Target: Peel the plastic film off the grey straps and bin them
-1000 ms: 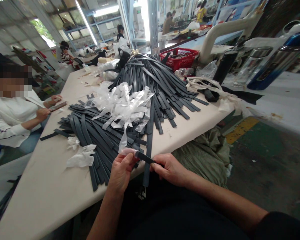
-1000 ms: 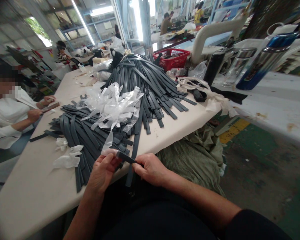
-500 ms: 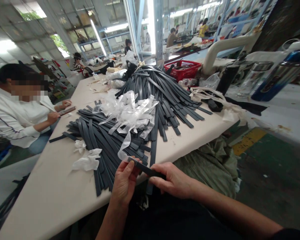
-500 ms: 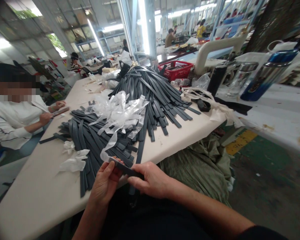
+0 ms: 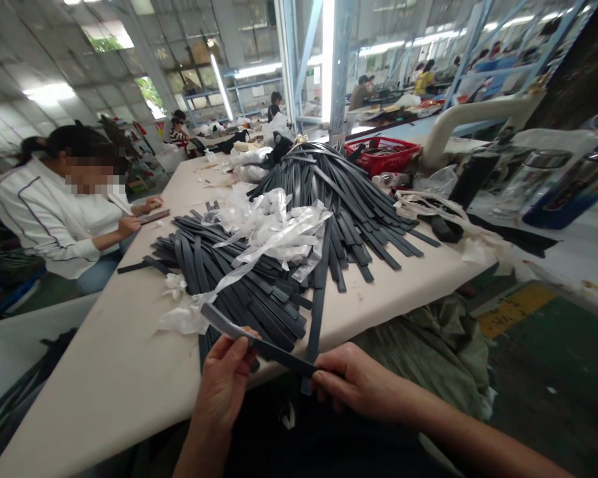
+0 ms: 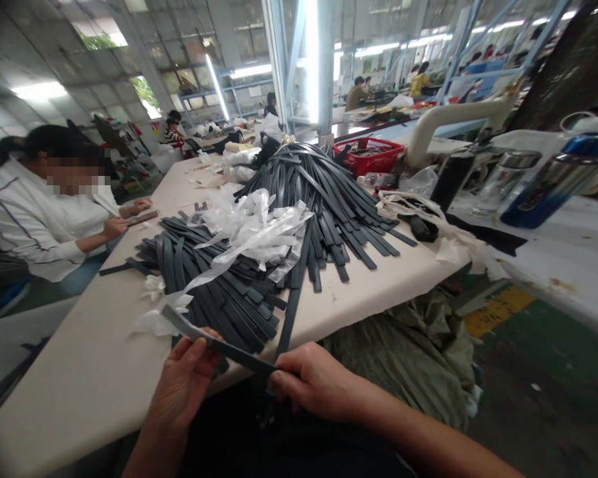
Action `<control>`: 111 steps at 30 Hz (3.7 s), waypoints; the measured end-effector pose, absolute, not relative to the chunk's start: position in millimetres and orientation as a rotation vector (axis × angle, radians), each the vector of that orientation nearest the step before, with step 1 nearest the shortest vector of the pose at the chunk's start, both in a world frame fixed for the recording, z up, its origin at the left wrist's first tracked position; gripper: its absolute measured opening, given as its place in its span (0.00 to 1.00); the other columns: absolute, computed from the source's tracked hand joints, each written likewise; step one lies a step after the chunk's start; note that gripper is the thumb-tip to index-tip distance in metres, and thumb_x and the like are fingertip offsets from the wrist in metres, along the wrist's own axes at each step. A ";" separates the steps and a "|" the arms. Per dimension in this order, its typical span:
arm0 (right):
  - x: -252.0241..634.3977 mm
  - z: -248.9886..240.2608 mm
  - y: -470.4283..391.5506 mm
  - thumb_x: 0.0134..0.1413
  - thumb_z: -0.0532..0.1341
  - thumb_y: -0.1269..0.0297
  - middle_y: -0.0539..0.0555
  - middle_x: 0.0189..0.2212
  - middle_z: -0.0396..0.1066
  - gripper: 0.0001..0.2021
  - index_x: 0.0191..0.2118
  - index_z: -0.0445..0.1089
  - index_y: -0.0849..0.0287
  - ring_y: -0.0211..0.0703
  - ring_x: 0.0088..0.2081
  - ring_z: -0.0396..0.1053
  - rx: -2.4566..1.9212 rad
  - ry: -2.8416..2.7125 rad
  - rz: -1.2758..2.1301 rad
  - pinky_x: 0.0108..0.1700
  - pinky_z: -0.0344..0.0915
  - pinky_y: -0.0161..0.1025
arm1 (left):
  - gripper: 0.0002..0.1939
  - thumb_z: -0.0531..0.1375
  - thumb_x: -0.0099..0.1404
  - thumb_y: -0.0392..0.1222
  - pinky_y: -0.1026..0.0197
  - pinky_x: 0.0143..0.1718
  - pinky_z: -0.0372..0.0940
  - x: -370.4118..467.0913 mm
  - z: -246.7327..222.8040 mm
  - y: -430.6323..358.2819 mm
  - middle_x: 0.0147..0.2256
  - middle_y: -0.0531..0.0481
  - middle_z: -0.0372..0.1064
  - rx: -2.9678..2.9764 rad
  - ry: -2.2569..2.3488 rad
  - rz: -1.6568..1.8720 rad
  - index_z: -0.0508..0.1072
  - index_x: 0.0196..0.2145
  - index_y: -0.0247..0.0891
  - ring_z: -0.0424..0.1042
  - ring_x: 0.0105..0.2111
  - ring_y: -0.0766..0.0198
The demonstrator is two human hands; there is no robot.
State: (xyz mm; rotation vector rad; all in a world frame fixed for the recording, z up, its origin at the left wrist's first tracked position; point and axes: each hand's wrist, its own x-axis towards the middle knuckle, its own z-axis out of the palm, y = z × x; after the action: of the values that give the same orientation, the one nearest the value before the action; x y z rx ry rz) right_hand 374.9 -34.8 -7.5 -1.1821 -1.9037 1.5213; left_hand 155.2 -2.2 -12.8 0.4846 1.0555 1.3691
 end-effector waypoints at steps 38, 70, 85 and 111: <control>341.9 -7.1 -22.2 0.66 0.53 0.55 0.51 0.22 0.68 0.19 0.28 0.69 0.61 0.35 0.23 0.65 -1.179 -1.944 1.248 0.26 0.61 0.30 | 0.09 0.71 0.56 0.46 0.61 0.33 0.70 169.5 -33.2 -33.2 0.28 0.50 0.78 0.703 0.958 1.164 0.83 0.33 0.41 0.74 0.28 0.61; 237.8 -12.9 1.3 0.65 0.52 0.55 0.50 0.20 0.68 0.20 0.24 0.65 0.59 0.36 0.20 0.68 -1.071 -2.499 1.484 0.22 0.57 0.30 | 0.22 0.78 0.40 0.44 0.67 0.24 0.70 29.1 -53.5 -57.2 0.24 0.50 0.75 0.133 1.113 1.667 0.79 0.31 0.31 0.71 0.20 0.69; 218.7 -24.4 0.4 0.65 0.53 0.54 0.50 0.22 0.70 0.17 0.31 0.68 0.61 0.34 0.19 0.67 -1.077 -2.327 1.761 0.21 0.59 0.28 | 0.17 0.76 0.47 0.47 0.67 0.28 0.66 52.1 -53.4 -76.3 0.26 0.49 0.75 0.319 1.086 1.624 0.82 0.30 0.31 0.69 0.24 0.69; 208.2 -5.0 12.4 0.69 0.51 0.61 0.51 0.25 0.73 0.16 0.33 0.72 0.59 0.37 0.25 0.70 -0.742 -2.432 1.241 0.28 0.63 0.32 | 0.16 0.75 0.49 0.45 0.68 0.28 0.68 44.6 -40.0 -81.0 0.28 0.49 0.75 0.333 1.106 1.641 0.80 0.32 0.32 0.69 0.25 0.69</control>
State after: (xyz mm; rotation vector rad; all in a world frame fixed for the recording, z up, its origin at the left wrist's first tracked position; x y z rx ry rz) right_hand 208.2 12.4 -5.0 -0.7420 -2.4318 1.2413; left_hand 44.6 -81.0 -40.0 0.3328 1.1061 1.6406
